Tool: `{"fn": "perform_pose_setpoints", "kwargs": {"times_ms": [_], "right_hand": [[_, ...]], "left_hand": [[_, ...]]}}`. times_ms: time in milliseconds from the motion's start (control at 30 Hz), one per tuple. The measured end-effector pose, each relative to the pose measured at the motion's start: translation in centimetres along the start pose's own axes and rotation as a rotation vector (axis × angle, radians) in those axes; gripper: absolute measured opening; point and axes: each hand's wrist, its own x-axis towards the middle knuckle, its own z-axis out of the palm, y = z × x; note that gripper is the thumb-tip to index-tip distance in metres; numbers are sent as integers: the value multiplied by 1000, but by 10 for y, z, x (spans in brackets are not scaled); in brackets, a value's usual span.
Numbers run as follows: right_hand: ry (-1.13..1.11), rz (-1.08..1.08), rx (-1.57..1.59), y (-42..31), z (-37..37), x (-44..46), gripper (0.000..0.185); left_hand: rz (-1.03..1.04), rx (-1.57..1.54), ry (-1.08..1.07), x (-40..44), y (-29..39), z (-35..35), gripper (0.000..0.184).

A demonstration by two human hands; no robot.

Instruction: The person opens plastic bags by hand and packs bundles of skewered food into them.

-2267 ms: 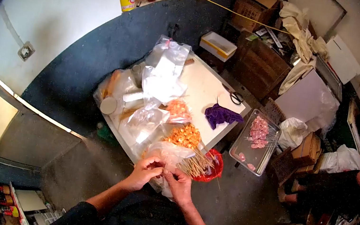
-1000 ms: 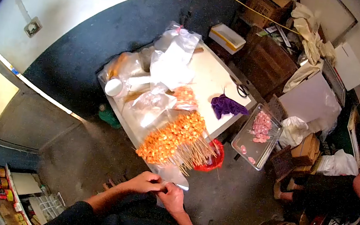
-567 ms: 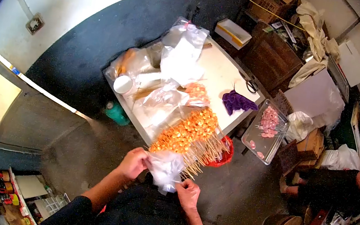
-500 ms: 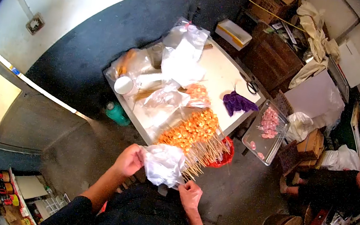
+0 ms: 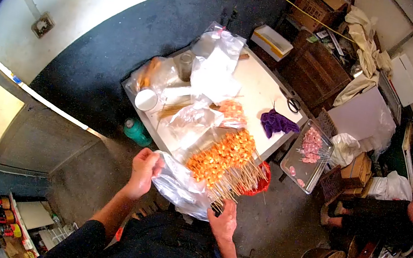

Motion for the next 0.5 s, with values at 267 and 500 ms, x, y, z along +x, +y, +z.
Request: {"fn": "perform_pose_setpoints", "kwargs": {"times_ms": [267, 500], "right_hand": [[-113, -211, 178, -91, 10, 27, 37], [-61, 275, 426, -25, 20, 22, 15]], "left_hand": [[-186, 8, -360, -35, -1, 43, 19], [613, 1165, -661, -11, 1, -8, 18]]}}
